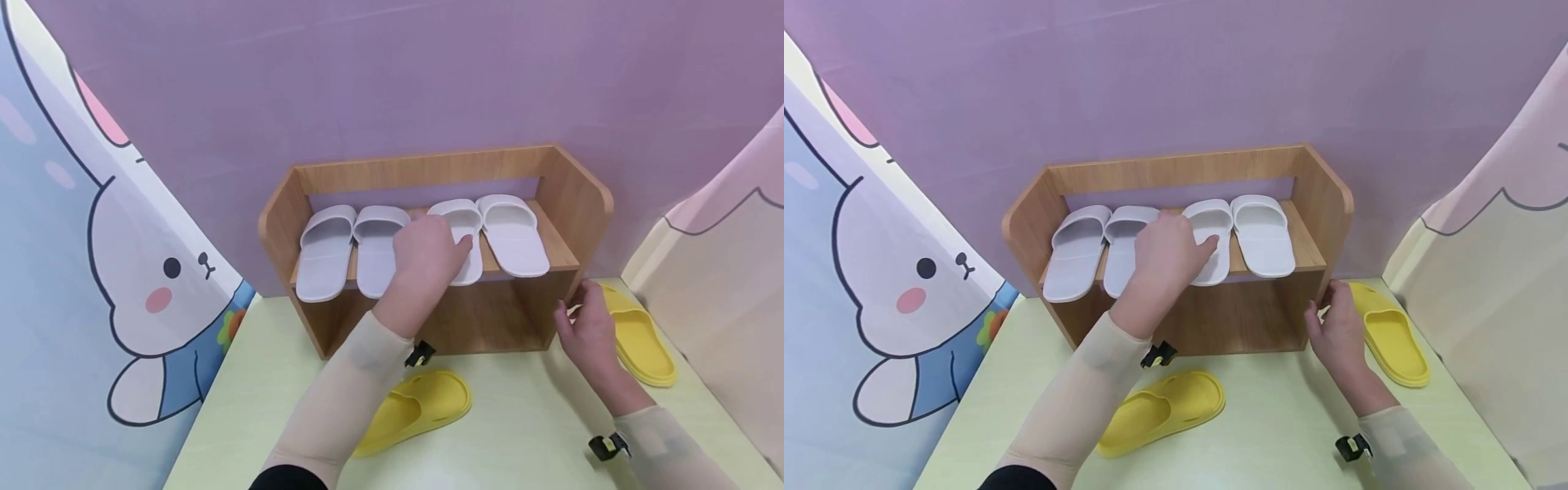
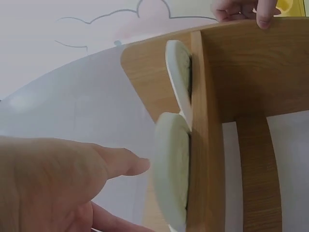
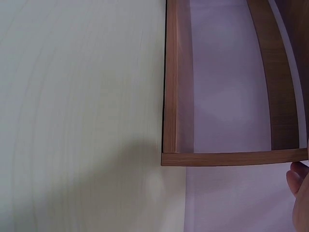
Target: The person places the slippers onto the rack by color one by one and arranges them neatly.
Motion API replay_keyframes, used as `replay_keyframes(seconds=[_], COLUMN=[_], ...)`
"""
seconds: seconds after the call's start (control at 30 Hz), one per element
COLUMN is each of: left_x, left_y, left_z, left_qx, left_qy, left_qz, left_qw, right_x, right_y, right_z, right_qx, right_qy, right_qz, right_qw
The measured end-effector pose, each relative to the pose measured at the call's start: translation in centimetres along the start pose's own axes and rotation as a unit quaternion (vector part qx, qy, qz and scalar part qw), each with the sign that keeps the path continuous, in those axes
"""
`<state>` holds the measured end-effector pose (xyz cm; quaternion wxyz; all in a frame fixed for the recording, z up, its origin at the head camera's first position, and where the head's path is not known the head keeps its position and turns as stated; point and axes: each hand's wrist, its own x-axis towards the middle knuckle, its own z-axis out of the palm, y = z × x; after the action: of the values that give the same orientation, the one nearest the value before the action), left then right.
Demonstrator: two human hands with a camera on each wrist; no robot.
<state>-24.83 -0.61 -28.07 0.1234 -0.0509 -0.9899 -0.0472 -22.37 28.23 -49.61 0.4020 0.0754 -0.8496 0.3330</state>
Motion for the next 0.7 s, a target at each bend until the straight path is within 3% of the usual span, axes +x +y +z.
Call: replay_keyframes(seconds=[0.2,0.43,0.57,0.7], left_x=[-2.2,-5.7,-7.6,-9.0], left_y=[-1.2,-3.4,-5.0,-7.1], left_z=[-0.1,0.5,1.4,3.0], left_qx=[-0.053,-0.117,-0.169,-0.214], left_qy=[0.05,0.094,0.113,0.13], left_qz=[0.025,0.08,0.12,0.198], left_qw=[0.997,0.9855,0.9717,0.9476], right_x=[0.0,0.2,0.2,0.1], right_y=[0.0,-0.1,0.1,0.1], right_z=[0.1,-0.1,-0.1,0.1], right_qx=[0.004,0.009,0.01,0.01], right_qy=[0.0,0.005,0.008,0.005], right_qz=[0.004,-0.001,0.003,0.005], right_qw=[1.0,1.0,1.0,1.0])
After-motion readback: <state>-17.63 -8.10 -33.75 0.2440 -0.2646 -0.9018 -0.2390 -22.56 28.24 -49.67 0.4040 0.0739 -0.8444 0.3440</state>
